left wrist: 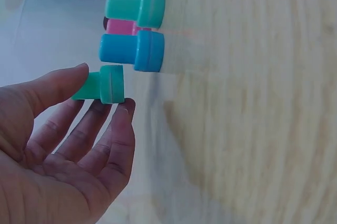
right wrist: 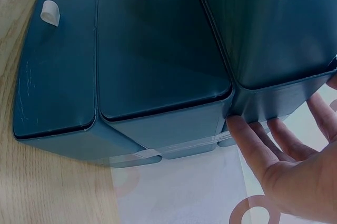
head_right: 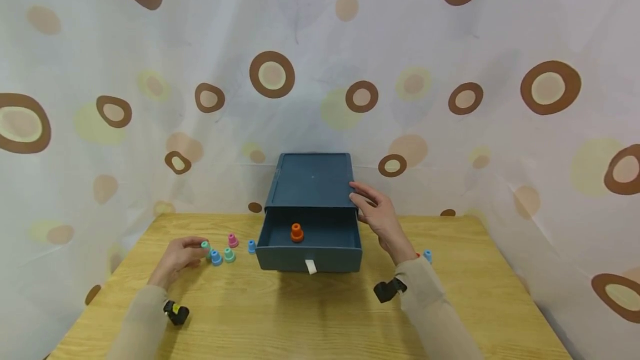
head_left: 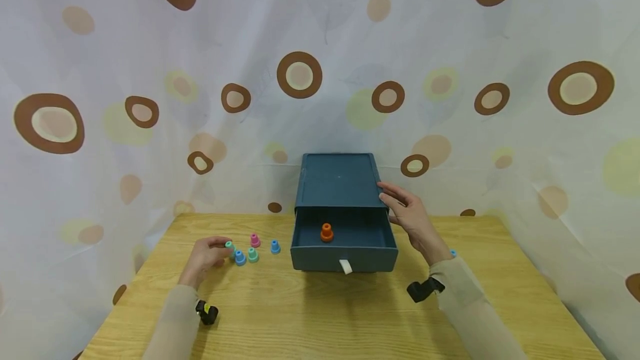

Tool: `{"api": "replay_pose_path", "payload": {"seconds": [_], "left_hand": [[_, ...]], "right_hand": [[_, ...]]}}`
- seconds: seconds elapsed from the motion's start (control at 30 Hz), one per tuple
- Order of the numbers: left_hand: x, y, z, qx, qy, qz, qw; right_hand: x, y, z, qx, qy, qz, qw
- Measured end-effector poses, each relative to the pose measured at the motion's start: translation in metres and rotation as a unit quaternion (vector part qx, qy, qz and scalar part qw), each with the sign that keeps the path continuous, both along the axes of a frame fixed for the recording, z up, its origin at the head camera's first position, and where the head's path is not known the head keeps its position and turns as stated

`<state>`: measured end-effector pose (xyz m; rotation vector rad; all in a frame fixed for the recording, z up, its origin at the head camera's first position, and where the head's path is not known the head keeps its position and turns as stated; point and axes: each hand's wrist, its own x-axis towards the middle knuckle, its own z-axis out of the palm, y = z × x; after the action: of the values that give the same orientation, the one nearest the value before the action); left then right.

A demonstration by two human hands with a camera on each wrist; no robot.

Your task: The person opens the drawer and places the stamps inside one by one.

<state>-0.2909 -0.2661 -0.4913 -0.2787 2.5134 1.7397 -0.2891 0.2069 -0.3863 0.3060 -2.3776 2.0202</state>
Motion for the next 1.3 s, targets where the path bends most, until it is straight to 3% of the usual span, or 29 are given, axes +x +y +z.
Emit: {"api": "replay_pose_path", "payload": {"seconds": [0.37,0.57,0.87,1.1,1.3], "left_hand": [[0.002,-0.002,0.011,0.004,-0.001,-0.001,1.0000],[0.002,0.000,0.019,0.001,0.017,-0.016,0.9997],[0.003,0.007,0.032,-0.007,0.036,-0.021,0.9991],[0.004,0.015,0.039,0.010,0.046,-0.008,0.9989],[0.005,0.025,0.050,0.024,0.059,-0.015,0.9978]], "right_hand": [[0.000,0.000,0.001,0.001,0.004,-0.001,1.000],[0.001,0.002,0.001,0.000,0.004,-0.004,1.000],[0.003,0.003,0.002,-0.001,0.002,-0.007,1.000],[0.001,0.001,0.002,-0.001,-0.001,-0.005,1.000],[0.002,0.001,0.000,-0.003,0.001,-0.008,1.000]]}}
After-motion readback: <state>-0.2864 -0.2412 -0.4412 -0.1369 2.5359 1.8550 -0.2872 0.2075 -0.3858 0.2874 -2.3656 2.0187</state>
